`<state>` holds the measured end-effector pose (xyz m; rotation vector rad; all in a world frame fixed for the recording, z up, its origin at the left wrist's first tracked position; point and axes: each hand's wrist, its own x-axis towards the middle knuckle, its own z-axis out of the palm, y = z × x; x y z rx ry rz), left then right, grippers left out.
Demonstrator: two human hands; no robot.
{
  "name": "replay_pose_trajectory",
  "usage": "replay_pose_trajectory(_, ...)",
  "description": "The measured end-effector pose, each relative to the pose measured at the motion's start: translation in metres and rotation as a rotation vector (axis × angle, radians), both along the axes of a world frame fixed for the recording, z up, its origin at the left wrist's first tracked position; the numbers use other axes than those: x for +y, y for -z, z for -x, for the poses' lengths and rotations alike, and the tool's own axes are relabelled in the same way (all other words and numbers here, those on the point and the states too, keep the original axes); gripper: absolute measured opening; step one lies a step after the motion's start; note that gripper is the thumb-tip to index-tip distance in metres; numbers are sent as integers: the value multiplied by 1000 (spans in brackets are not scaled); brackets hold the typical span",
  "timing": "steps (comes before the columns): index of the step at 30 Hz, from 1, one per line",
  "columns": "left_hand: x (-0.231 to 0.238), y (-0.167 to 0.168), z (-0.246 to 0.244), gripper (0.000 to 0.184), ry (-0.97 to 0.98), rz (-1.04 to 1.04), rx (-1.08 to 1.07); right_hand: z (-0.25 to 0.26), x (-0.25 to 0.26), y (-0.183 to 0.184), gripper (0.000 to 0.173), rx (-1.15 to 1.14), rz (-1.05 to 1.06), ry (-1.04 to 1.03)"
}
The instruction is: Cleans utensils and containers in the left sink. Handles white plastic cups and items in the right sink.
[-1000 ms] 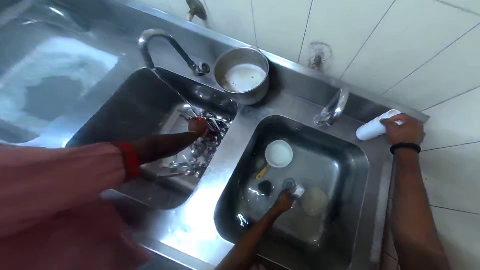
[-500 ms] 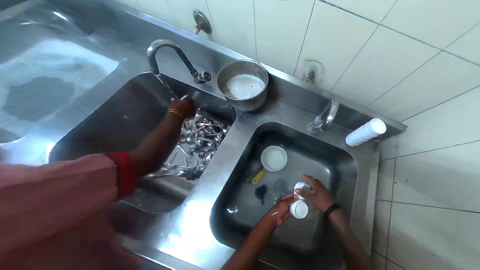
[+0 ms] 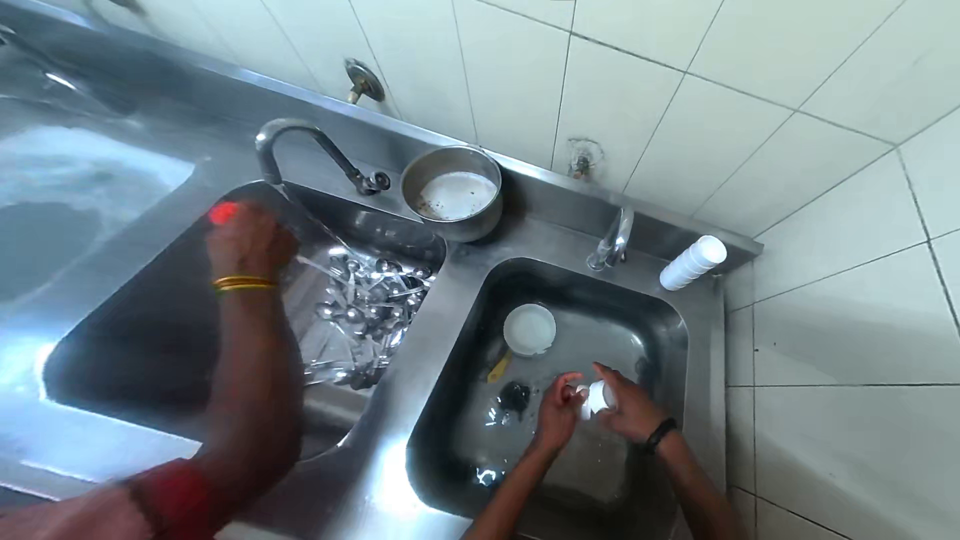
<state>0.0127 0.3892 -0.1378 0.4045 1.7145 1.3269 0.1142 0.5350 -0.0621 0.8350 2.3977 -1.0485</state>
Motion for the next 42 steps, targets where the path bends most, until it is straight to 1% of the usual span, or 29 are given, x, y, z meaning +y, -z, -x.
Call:
replay_pose_trajectory(2,1,-27,-2,36,183,203,492,-4,-4,8,89,-4,-36,2)
replay_pose_trajectory(3,1,-34,-4,34,200,242,703,-5,-6,10,90,-5,-64,17)
replay_pose_trajectory(4,2,-36,-4,32,187,258,853,-6,-7,10,91,-10,-92,37)
replay_pose_trajectory(5,1,-36,-3,31,173,271,923,-8,-8,10,91,-5,-109,56)
replay_pose_trajectory(6,0,-34,-2,30,166,283,924,-11,-10,12,90,21,-115,78)
replay_pose_trajectory(7,-1,-33,-1,31,166,290,850,-14,-12,16,88,83,-107,106)
replay_pose_trajectory(8,0,-31,2,33,167,267,698,-17,-14,22,88,177,-76,139)
replay_pose_trajectory(9,0,-28,6,36,152,201,495,-19,-15,27,88,275,-20,169)
replay_pose_trajectory(11,2,-17,7,35,30,-43,66,-22,-16,32,93,372,108,181)
replay_pose_trajectory(12,1,-14,7,35,-11,-121,-80,-24,-15,32,95,364,138,154)
replay_pose_trajectory(13,1,-13,8,35,-31,-161,-158,-25,-14,31,97,343,145,122)
replay_pose_trajectory(14,1,-13,9,35,-38,-182,-191,-26,-12,30,97,319,135,98)
replay_pose_trajectory(18,9,-16,7,35,-41,-196,-202,-27,-7,22,95,238,72,66)
replay_pose_trajectory(21,20,-13,2,34,-65,-171,-142,-27,-5,17,90,190,30,81)
replay_pose_trajectory(23,27,-15,1,36,-14,-171,-103,-28,-1,17,90,196,28,93)
replay_pose_trajectory(26,34,-18,5,40,110,-203,-112,-33,10,29,95,262,103,97)
replay_pose_trajectory(27,36,-18,6,40,153,-200,-105,-34,12,35,93,300,148,103)
replay_pose_trajectory(30,43,-21,14,48,260,-149,14,-34,14,46,74,412,268,200)
replay_pose_trajectory(31,46,-24,18,49,245,-139,74,-33,18,46,69,439,265,270)
replay_pose_trajectory(32,47,-26,22,49,188,-145,132,-32,24,44,64,465,234,363)
replay_pose_trajectory(34,48,-25,34,46,0,-180,215,-27,46,29,61,560,108,600)
replay_pose_trajectory(35,47,-21,41,43,-80,-163,235,-21,60,16,59,630,8,715)
replay_pose_trajectory(37,37,-6,54,39,-143,-21,265,-10,96,-13,60,750,-227,847)
replay_pose_trajectory(38,31,7,58,39,-122,82,292,-5,117,-24,60,810,-344,877)
replay_pose_trajectory(40,17,32,63,45,-13,271,339,10,163,-37,58,915,-560,877)
replay_pose_trajectory(42,4,52,60,48,145,413,393,23,203,-39,55,922,-752,850)
